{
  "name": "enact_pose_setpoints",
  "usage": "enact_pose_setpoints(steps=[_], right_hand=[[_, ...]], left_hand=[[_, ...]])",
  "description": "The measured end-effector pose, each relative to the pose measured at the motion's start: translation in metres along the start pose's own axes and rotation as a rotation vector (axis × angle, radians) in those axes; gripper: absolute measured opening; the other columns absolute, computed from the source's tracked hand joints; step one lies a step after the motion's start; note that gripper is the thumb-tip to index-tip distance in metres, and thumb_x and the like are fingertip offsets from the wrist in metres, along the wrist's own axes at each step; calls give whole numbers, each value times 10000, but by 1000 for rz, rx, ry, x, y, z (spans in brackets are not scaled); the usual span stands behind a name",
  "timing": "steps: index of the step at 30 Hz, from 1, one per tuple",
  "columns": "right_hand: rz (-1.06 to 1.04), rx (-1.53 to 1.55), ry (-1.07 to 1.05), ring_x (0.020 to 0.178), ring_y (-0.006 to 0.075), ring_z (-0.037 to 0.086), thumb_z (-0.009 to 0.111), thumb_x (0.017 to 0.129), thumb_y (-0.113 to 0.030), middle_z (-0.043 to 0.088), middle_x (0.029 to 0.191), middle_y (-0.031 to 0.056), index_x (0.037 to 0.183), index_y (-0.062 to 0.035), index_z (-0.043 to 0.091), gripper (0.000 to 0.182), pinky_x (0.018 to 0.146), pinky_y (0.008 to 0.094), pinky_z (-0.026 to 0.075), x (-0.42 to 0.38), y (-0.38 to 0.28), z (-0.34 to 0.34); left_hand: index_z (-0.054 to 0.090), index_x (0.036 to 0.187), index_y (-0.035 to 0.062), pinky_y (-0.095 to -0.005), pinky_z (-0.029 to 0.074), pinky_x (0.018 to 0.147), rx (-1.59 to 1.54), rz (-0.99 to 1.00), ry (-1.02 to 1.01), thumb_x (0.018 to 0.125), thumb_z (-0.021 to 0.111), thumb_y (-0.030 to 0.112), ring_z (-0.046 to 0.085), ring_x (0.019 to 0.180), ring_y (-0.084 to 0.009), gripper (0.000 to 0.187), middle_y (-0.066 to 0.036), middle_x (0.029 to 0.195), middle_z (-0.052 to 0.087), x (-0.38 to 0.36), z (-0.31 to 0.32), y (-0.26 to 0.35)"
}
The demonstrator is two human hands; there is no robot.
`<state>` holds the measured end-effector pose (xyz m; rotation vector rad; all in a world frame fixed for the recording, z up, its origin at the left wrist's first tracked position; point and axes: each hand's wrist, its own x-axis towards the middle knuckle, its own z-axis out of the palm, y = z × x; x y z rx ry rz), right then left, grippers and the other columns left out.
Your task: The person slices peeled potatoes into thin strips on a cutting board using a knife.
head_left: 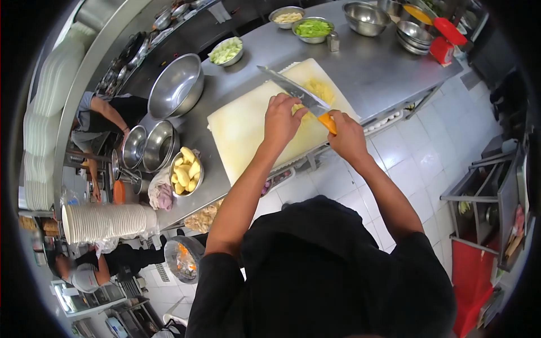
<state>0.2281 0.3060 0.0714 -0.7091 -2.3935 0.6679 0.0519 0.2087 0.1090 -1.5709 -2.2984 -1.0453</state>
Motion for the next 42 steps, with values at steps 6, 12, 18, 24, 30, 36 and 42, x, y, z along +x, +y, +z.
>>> enact_pose_setpoints(steps=[6,12,18,24,30,36,42], right_hand=[[-80,-20,8,847,410,619,636,747,-18,622,893,200,1009,-14,536,280,771,492,496,-9,2,7],[-50,-2,-52,875,422,618,653,762,-16,631,920,212,996,-23,542,259,775,499,495,-1,-8,13],[-14,45,39,877,419,600,633,745,5,599,876,201,951,-9,534,229,781,498,479,-11,9,1],[-35,58,16,868,409,598,655,754,4,596,877,194,952,-21,544,228,774,494,479,-16,7,-6],[-117,66,1,864,409,594,667,736,14,587,875,187,944,-24,541,246,765,493,477,-23,1,-2],[-18,69,15,854,404,584,663,728,24,580,881,178,942,-24,543,250,766,489,474,-29,4,-7],[41,51,44,861,396,578,660,740,21,577,892,167,959,-25,556,247,760,482,473,-49,15,-23]], left_hand=[[738,890,27,-423,501,847,-33,-17,-197,793,773,162,603,929,-336,170,-134,910,655,18,35,8],[736,860,35,-432,506,828,-60,5,19,795,753,141,616,930,-347,125,-139,894,670,63,48,4],[747,878,48,-395,506,757,-74,-41,-103,774,808,184,630,846,-288,182,-116,864,671,42,-11,-29],[757,860,60,-395,492,739,-51,21,-181,781,807,200,612,828,-287,168,-105,843,660,25,1,-26],[749,878,57,-424,497,774,9,41,-173,837,717,157,618,861,-322,113,-120,846,664,53,28,-17],[726,968,35,-425,499,809,-65,99,133,860,695,141,627,853,-328,154,-127,854,674,59,24,-11],[740,1012,30,-410,496,832,199,-66,203,867,698,126,613,911,-320,179,-145,942,657,52,9,-43]])
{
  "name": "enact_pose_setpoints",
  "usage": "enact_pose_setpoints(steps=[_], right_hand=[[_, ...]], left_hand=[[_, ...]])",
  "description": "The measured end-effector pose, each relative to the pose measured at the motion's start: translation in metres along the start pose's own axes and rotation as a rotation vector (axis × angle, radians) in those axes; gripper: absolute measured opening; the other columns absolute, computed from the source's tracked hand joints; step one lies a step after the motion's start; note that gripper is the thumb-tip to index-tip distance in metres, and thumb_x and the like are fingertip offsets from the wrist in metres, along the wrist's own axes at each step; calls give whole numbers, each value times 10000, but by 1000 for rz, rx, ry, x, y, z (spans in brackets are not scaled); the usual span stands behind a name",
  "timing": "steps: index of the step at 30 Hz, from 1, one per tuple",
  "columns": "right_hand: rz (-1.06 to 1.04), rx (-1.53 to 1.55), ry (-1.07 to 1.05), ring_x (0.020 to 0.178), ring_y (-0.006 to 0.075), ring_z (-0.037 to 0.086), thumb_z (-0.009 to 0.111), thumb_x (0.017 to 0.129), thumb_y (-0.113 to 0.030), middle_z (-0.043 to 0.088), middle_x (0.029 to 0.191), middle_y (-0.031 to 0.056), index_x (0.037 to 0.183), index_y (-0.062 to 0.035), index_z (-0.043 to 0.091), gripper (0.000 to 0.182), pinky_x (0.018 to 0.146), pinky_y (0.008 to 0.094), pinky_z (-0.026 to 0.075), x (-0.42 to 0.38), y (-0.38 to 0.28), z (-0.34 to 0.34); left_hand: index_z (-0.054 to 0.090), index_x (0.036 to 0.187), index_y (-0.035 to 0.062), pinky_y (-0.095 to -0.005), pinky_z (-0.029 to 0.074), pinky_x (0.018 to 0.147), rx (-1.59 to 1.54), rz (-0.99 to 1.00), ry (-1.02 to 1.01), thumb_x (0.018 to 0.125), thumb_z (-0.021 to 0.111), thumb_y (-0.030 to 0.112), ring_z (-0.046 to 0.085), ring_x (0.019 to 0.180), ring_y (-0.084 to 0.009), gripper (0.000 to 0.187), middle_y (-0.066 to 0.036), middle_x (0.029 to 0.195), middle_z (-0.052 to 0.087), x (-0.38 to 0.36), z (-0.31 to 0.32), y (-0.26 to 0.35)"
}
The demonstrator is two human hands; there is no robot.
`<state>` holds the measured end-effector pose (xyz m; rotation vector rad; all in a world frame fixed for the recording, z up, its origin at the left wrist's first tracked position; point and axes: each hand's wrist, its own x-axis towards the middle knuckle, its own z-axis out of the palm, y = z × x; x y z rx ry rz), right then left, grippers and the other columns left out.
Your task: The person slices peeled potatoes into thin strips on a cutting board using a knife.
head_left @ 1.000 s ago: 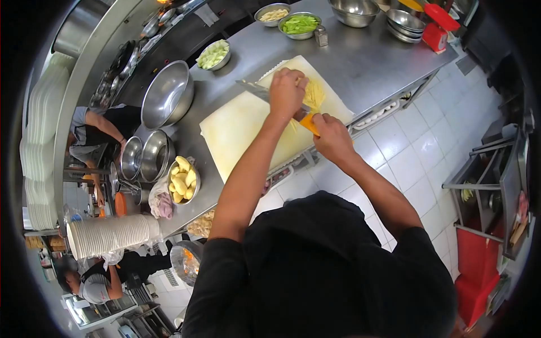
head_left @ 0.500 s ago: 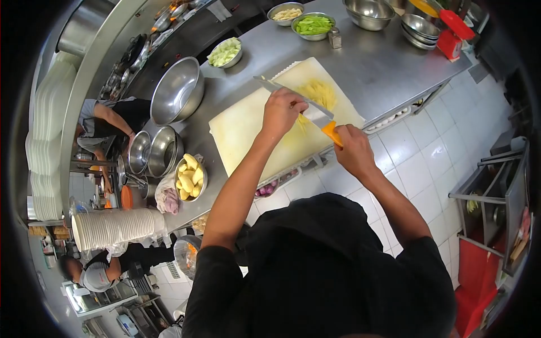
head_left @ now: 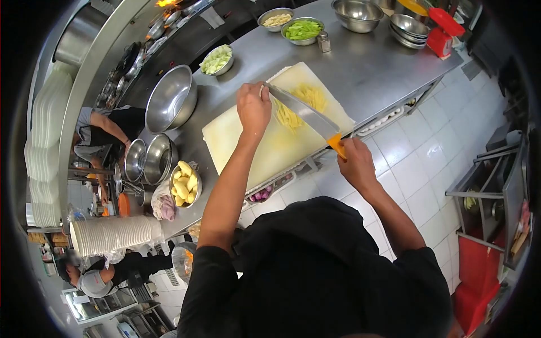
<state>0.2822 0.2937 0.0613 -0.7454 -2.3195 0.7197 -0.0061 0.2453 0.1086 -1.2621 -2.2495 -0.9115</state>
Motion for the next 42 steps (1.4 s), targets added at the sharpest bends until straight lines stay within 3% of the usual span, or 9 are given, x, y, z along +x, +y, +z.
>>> enact_pose_setpoints(steps=[11,15,18,22,23,27,33,36,42], right_hand=[[5,-7,-7,870,414,615,717,735,13,622,927,187,998,-17,582,298,751,478,511,-10,-2,0],[-3,-12,-21,874,417,619,719,732,15,627,932,192,1002,-16,579,306,757,478,513,-10,-2,3],[19,14,-36,873,421,622,721,732,15,630,933,196,1003,-14,577,308,756,477,513,-7,-5,6],[26,66,12,843,420,604,705,725,23,603,897,190,983,-17,551,304,743,490,494,-7,-4,4],[23,84,34,831,418,594,696,721,27,590,879,187,973,-19,538,302,739,498,484,-7,-4,4],[47,91,38,838,422,599,692,725,32,594,883,191,989,-17,542,308,742,498,487,-9,-1,5],[8,101,33,838,433,606,692,725,35,609,901,201,1004,-19,555,316,729,502,493,-6,-10,14],[56,157,34,846,437,611,695,725,36,619,915,206,1012,-20,560,322,731,500,496,0,-13,18],[71,117,79,861,432,619,694,722,43,628,922,215,1012,-20,564,324,738,494,501,9,-14,7]], left_hand=[[742,972,-12,-423,504,842,-40,68,-43,851,668,69,594,914,-327,164,-145,975,644,-20,23,26],[729,1050,-13,-417,503,917,-166,164,-189,856,651,56,609,1022,-356,220,-187,1116,676,-27,31,39],[699,1148,27,-408,500,932,-365,160,-220,888,651,103,614,1039,-346,275,-160,1132,673,-28,22,62],[730,1086,39,-390,499,915,-298,96,-127,874,694,117,625,1021,-314,229,-138,1107,676,-29,8,51],[751,1010,40,-389,498,888,-279,35,-99,856,722,130,619,1001,-310,182,-126,1047,671,-30,3,48],[766,945,55,-402,491,841,-172,-69,-92,835,743,155,593,920,-299,150,-111,924,643,-35,3,29],[769,939,68,-392,485,855,-160,58,-321,832,744,160,585,921,-291,143,-99,960,647,-23,25,38],[767,926,66,-393,489,848,-288,27,-204,816,751,150,585,930,-285,139,-91,966,648,-22,24,59],[758,923,53,-381,502,807,-301,146,-252,812,750,112,599,929,-278,126,-99,948,653,-33,9,55]])
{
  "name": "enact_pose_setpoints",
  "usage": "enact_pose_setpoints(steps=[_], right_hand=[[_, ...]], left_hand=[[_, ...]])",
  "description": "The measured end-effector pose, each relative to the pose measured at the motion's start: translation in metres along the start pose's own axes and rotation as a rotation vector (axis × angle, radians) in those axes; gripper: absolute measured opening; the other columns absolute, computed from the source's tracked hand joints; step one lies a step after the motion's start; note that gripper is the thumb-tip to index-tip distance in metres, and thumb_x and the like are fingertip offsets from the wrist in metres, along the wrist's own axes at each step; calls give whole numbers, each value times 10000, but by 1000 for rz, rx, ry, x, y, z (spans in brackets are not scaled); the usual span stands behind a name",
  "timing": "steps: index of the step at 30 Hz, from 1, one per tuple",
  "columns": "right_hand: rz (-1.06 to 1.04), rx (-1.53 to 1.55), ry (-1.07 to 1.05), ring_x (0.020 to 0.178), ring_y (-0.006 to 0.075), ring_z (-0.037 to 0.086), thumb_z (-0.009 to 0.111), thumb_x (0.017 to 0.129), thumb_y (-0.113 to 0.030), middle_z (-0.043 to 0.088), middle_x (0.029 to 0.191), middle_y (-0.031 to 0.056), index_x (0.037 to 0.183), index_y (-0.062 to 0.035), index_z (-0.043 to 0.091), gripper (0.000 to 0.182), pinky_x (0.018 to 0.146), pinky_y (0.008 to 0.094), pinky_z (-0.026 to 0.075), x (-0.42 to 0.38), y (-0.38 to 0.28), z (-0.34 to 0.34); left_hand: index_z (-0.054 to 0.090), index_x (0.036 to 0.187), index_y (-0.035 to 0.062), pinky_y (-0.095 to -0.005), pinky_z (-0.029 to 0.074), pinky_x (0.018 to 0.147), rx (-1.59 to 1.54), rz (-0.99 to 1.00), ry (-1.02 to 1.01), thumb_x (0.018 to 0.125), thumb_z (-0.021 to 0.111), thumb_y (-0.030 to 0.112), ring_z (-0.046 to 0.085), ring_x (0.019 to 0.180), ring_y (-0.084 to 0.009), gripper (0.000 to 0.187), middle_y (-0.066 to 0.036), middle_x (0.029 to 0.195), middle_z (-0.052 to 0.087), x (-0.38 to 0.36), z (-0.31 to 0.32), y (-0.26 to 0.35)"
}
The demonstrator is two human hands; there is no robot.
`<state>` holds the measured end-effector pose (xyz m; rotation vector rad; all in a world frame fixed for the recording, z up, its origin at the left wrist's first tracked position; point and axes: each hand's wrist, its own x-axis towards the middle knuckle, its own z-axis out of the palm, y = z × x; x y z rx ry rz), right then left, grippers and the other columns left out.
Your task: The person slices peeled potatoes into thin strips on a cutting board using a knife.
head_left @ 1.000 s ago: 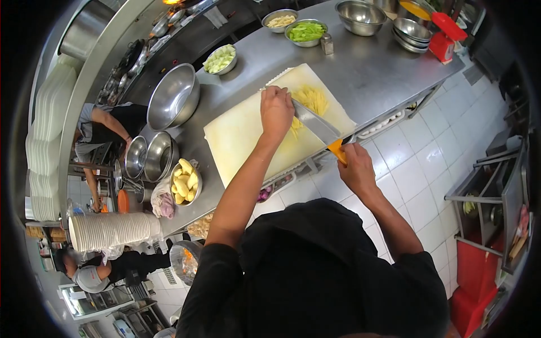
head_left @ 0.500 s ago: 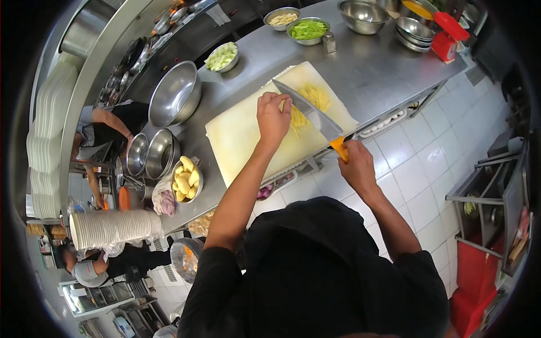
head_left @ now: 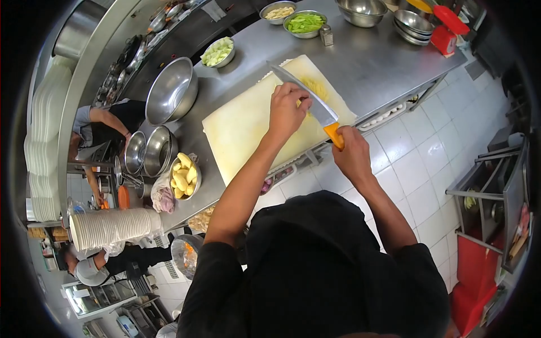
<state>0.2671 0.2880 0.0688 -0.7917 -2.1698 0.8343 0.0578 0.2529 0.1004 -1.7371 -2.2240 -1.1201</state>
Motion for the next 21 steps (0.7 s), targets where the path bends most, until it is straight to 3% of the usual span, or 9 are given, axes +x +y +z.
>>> enact_pose_setpoints(steps=[6,9,12,14,15,18,21], right_hand=[[-22,-56,-17,861,428,620,694,722,47,631,929,213,1023,-17,568,333,738,488,505,-3,5,-4],[14,-19,41,836,412,628,700,731,40,640,928,211,1054,-17,569,354,719,471,509,-4,9,-6],[164,110,26,785,313,656,700,758,27,656,891,173,1112,-16,567,381,680,405,515,1,12,-12],[387,351,-93,749,223,662,697,780,17,666,861,135,1153,-18,563,398,656,348,510,12,9,-23],[440,546,-177,729,136,631,674,818,-6,667,844,82,1243,-17,555,442,657,279,495,15,23,-22],[619,1020,-178,708,147,630,661,830,-22,682,876,82,1310,-11,538,496,668,270,501,27,17,-34],[633,1079,-206,712,145,628,653,838,-30,686,898,89,1353,1,511,535,684,258,510,33,24,-34]], left_hand=[[748,912,34,-367,518,723,5,-311,182,813,736,74,644,773,-279,107,-133,866,669,10,12,-34],[735,982,29,-379,523,696,-15,-506,146,832,707,62,659,752,-271,156,-142,871,688,0,13,-42],[709,1072,27,-386,527,706,-59,-310,168,851,672,41,668,777,-267,225,-152,915,700,-7,20,-39],[705,1075,19,-407,527,759,-75,-345,47,839,647,0,661,827,-302,244,-159,968,681,-7,19,-31],[703,1077,14,-417,528,785,-82,-360,-12,833,634,-21,657,852,-319,256,-162,995,672,-3,15,-23],[716,1073,19,-398,520,827,-46,-143,32,839,668,2,636,928,-316,239,-147,1028,655,0,6,-3],[726,1048,38,-379,511,848,-76,42,76,852,726,74,623,957,-312,199,-123,1031,655,0,2,19]])
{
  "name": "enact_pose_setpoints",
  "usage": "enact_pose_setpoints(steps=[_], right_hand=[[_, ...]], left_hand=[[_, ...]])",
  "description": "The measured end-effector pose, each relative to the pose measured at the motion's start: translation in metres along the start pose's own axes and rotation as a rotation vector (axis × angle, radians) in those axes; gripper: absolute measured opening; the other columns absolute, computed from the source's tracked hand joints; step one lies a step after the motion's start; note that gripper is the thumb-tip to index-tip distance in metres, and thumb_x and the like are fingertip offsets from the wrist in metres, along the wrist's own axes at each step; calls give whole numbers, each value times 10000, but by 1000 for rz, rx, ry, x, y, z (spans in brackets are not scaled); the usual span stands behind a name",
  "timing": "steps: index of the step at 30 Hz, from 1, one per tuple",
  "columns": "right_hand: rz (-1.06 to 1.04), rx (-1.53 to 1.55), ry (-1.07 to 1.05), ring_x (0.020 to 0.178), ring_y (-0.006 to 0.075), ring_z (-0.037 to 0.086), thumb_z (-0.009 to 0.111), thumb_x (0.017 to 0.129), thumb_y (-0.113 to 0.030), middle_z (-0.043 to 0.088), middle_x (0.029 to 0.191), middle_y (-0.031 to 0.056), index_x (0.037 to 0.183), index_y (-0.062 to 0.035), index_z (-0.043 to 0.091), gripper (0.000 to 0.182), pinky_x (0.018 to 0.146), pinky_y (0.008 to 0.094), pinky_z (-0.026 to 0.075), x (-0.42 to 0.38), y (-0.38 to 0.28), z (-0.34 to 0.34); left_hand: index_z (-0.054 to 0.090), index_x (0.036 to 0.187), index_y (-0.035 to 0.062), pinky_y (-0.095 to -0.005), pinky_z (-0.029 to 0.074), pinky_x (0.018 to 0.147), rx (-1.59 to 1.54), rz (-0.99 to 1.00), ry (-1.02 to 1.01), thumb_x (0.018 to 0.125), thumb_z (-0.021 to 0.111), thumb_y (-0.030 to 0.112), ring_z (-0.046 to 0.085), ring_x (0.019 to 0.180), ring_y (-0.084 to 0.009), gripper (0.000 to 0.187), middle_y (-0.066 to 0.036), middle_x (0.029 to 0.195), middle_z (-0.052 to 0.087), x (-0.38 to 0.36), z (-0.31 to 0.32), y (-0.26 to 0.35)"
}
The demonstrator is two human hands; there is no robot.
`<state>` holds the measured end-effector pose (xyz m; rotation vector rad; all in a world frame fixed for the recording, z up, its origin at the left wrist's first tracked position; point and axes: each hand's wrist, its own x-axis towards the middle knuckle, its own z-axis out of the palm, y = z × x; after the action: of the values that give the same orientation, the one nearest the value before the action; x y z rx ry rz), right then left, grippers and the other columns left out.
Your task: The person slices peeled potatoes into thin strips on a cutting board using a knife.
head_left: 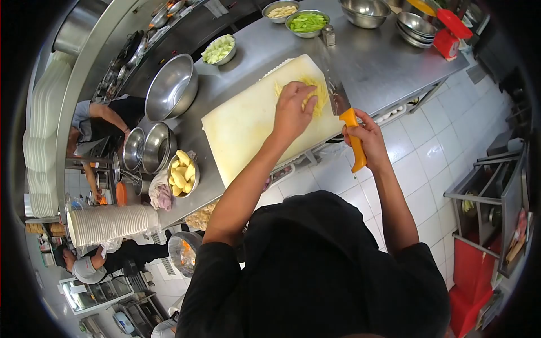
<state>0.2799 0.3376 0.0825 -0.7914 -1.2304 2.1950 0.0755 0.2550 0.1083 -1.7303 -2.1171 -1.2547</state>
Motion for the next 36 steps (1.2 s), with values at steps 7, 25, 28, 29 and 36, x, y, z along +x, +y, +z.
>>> enact_pose_setpoints(steps=[7,25,28,29,36], right_hand=[[1,2,-55,714,145,628,658,846,-37,688,889,95,1353,-4,513,529,684,258,514,8,-4,15],[-277,-223,-28,741,127,591,635,878,39,674,953,107,1304,-7,498,449,648,243,468,25,-2,18],[-266,-194,-73,749,135,587,606,876,65,662,935,114,1300,-8,483,448,668,246,470,21,-4,34],[-258,-211,-113,752,137,587,594,876,72,659,930,116,1299,-7,479,446,672,247,470,19,-3,37],[-85,-385,-325,745,132,602,576,820,45,653,903,100,1283,-8,472,478,686,257,493,4,41,66]], left_hand=[[721,1061,31,-403,508,896,-8,134,61,863,717,87,615,1052,-317,206,-121,1139,661,12,17,5],[610,1308,110,-376,488,1010,137,61,7,724,711,-31,612,1137,-316,610,-181,1388,462,-11,-1,-8],[679,1122,60,-392,505,938,145,-62,117,803,719,62,624,1041,-319,321,-147,1185,590,-30,-24,7],[693,1056,49,-399,511,907,125,-126,74,822,717,87,627,1007,-320,239,-139,1109,618,-41,-33,3],[701,878,17,-390,526,672,113,-530,266,876,722,135,651,767,-308,120,-132,854,665,-160,-123,-10]])
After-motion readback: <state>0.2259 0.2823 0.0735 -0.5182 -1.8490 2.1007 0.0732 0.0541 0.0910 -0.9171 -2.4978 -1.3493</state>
